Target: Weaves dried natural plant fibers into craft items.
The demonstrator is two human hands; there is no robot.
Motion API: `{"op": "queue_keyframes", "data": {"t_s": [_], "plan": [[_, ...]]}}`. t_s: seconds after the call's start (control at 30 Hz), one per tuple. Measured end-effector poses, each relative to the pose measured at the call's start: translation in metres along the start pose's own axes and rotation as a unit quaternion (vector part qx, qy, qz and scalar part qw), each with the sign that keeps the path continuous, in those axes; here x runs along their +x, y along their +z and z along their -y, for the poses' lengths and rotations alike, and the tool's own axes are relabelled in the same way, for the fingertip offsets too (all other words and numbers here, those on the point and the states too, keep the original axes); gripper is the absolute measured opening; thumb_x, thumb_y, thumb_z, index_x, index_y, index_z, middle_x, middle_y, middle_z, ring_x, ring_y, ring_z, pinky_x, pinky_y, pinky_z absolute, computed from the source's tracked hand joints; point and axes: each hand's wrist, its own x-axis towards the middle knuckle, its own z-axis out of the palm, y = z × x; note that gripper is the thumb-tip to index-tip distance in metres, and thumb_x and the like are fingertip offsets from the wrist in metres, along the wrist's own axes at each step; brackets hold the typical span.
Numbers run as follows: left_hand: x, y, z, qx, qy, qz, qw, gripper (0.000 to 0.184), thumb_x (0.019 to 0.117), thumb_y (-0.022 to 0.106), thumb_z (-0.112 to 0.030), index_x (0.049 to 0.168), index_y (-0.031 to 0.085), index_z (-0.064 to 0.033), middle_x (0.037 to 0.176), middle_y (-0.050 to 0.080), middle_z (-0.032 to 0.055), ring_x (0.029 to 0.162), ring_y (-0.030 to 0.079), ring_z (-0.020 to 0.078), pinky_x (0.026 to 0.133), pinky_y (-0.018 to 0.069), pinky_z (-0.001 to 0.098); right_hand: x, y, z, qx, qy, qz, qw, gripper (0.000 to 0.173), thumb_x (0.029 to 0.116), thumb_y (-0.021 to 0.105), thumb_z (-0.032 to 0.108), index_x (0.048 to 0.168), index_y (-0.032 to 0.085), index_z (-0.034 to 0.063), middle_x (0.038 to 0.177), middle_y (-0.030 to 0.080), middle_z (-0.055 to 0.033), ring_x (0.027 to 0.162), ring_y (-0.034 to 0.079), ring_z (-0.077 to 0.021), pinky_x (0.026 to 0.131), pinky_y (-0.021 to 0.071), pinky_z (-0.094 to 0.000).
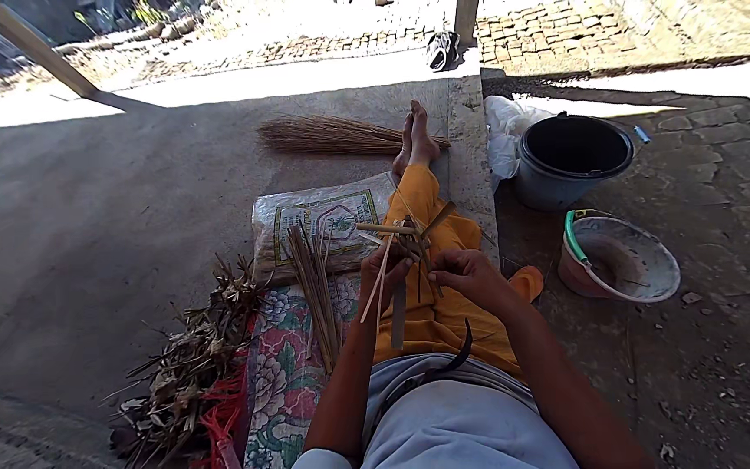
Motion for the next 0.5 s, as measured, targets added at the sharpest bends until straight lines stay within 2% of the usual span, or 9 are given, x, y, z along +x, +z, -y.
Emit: {"op": "queue_keyframes", "data": {"t_s": [0.1,0.2,0.3,0.43,0.5], "plan": [[-0.001,-0.003,0.003,-0.003,0.002,0.011,1.000,0.019,0.0817,0.066,0.010,0.091,0.071,-0.0052,0.079,0.070,-0.0035,0.069,0.063,0.0015,0.066,0.0544,0.0192,-0.002,-0.007,0.002,0.012,0.008,0.052,0.999,0.010,0.0976,0.067,0.014,0.090,0.069,0.0067,0.077,0.062,0.0077,0.071,0.055,0.0033,0.069,0.0467,-0.0154],[-0.003,-0.002,0.004,0.000,0.010,0.045,0.999,0.019,0.0824,0.067,0.010,0.092,0.071,-0.0057,0.077,0.070,-0.0058,0.066,0.062,-0.0007,0.064,0.0534,0.0176,-0.005,-0.005,0.011,0.119,-0.007,-0.053,0.991,0.005,0.0948,0.065,0.003,0.094,0.070,0.0051,0.081,0.069,0.0016,0.075,0.066,-0.0055,0.077,0.0573,-0.0231],[-0.005,0.001,0.006,-0.019,0.022,0.089,0.996,0.019,0.0836,0.067,0.010,0.093,0.070,-0.0057,0.078,0.070,-0.0060,0.067,0.062,-0.0014,0.065,0.0533,0.0171,-0.005,-0.004,0.018,0.177,-0.031,-0.136,0.974,0.010,0.0952,0.064,-0.002,0.099,0.072,0.0038,0.083,0.072,-0.0018,0.076,0.070,-0.0093,0.078,0.0606,-0.0262],[-0.007,0.002,0.007,-0.038,0.023,0.118,0.992,0.016,0.0849,0.067,0.009,0.094,0.070,-0.0042,0.081,0.070,-0.0053,0.070,0.063,-0.0009,0.067,0.0537,0.0178,-0.004,-0.004,0.015,0.136,-0.052,-0.163,0.976,0.007,0.0944,0.067,0.000,0.093,0.070,0.0063,0.079,0.070,0.0017,0.073,0.066,-0.0050,0.075,0.0577,-0.0216],[-0.007,0.001,0.008,-0.035,0.027,0.121,0.992,0.016,0.0851,0.068,0.008,0.095,0.070,-0.0041,0.081,0.070,-0.0056,0.070,0.063,-0.0011,0.067,0.0536,0.0177,-0.004,-0.005,0.014,0.124,-0.040,-0.145,0.981,0.007,0.0940,0.067,0.000,0.091,0.069,0.0057,0.078,0.068,0.0017,0.072,0.065,-0.0043,0.075,0.0568,-0.0207]]}}
